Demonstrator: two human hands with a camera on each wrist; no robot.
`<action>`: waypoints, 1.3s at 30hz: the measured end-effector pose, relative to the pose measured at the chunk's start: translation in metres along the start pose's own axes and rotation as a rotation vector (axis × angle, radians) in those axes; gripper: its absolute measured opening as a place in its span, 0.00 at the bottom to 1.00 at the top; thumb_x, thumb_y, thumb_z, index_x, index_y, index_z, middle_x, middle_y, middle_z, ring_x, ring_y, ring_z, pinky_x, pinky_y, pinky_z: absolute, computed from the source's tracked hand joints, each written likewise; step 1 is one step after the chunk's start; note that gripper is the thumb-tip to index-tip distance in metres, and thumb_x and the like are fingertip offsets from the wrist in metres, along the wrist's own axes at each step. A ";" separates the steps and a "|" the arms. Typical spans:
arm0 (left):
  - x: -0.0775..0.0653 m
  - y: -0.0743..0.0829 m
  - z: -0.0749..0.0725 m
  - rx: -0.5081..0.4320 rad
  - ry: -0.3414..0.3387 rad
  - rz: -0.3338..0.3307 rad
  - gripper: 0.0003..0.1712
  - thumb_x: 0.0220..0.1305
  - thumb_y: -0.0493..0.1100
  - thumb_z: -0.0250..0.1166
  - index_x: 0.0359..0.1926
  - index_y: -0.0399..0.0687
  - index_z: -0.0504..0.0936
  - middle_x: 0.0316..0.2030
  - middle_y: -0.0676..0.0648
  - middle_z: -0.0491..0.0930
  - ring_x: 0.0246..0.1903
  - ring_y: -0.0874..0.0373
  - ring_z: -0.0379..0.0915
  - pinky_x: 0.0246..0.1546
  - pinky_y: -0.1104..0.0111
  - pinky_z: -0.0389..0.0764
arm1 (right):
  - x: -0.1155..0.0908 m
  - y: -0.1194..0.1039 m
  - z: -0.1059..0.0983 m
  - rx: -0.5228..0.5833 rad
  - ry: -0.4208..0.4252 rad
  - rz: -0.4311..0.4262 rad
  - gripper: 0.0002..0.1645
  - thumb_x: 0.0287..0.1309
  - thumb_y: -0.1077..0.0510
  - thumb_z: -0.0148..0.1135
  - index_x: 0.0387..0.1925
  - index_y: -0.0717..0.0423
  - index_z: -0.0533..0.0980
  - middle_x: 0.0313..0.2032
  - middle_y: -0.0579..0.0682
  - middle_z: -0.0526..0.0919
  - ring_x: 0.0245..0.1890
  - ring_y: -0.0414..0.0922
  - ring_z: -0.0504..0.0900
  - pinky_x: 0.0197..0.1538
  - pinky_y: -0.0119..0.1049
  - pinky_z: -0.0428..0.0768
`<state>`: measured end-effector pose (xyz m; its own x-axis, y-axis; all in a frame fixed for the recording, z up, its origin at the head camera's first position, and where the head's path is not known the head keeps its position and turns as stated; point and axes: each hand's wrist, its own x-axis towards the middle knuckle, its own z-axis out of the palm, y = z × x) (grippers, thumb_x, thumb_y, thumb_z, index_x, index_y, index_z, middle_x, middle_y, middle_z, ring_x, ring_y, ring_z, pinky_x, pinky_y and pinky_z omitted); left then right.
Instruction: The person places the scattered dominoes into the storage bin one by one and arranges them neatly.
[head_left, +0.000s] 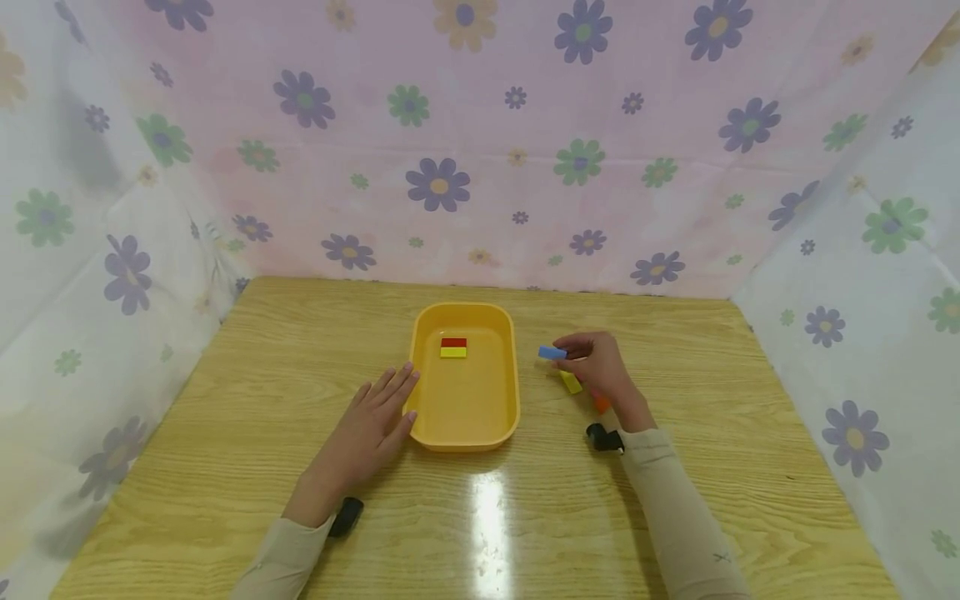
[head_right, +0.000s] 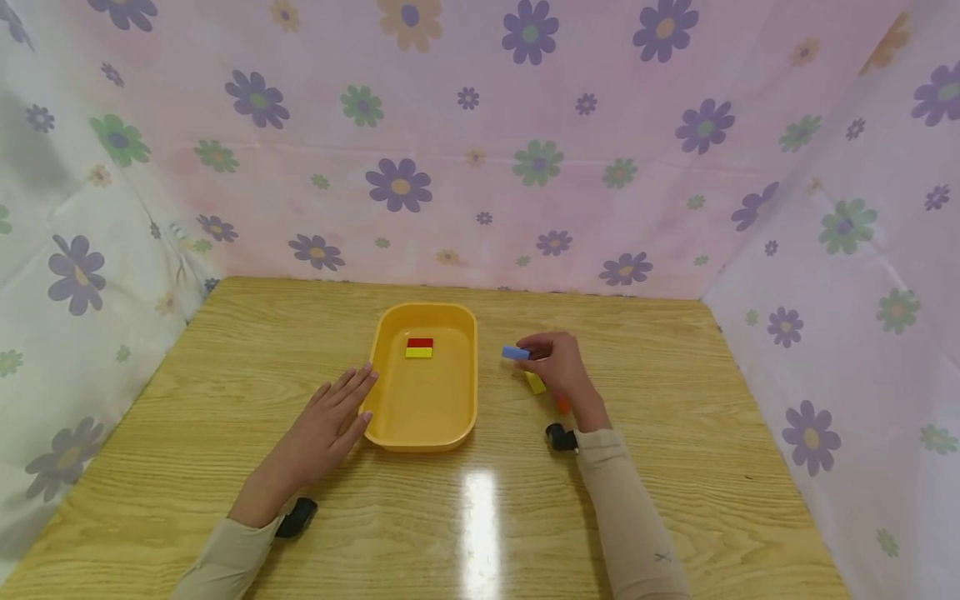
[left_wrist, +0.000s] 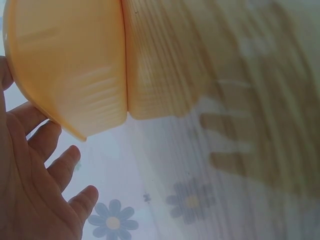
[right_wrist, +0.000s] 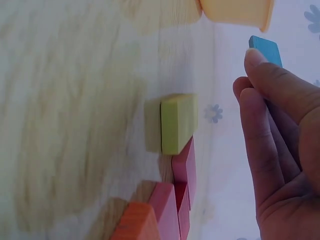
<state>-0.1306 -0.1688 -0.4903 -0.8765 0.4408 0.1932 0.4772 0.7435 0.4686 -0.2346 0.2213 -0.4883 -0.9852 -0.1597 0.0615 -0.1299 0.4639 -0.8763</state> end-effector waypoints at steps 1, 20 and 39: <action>0.000 0.000 0.000 0.000 0.000 0.000 0.35 0.80 0.51 0.51 0.80 0.46 0.56 0.80 0.45 0.52 0.78 0.40 0.46 0.74 0.36 0.48 | -0.001 0.000 0.001 -0.003 -0.004 -0.009 0.16 0.55 0.67 0.75 0.46 0.64 0.86 0.42 0.62 0.89 0.42 0.55 0.89 0.39 0.32 0.86; 0.000 0.000 0.000 -0.008 0.001 0.001 0.35 0.80 0.51 0.51 0.80 0.46 0.55 0.80 0.45 0.52 0.78 0.40 0.47 0.74 0.36 0.49 | -0.015 -0.006 0.025 0.247 0.013 -0.070 0.15 0.64 0.64 0.69 0.49 0.69 0.84 0.44 0.67 0.87 0.38 0.59 0.89 0.42 0.44 0.89; 0.000 0.000 -0.001 0.000 -0.002 0.000 0.35 0.80 0.51 0.52 0.80 0.46 0.56 0.79 0.45 0.52 0.78 0.41 0.47 0.74 0.36 0.49 | -0.024 -0.023 0.043 0.454 0.162 -0.089 0.19 0.57 0.68 0.73 0.49 0.74 0.81 0.36 0.46 0.89 0.33 0.38 0.89 0.35 0.34 0.88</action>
<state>-0.1306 -0.1691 -0.4893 -0.8765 0.4415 0.1918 0.4770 0.7435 0.4687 -0.2035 0.1768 -0.4904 -0.9819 -0.0274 0.1875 -0.1881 0.0225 -0.9819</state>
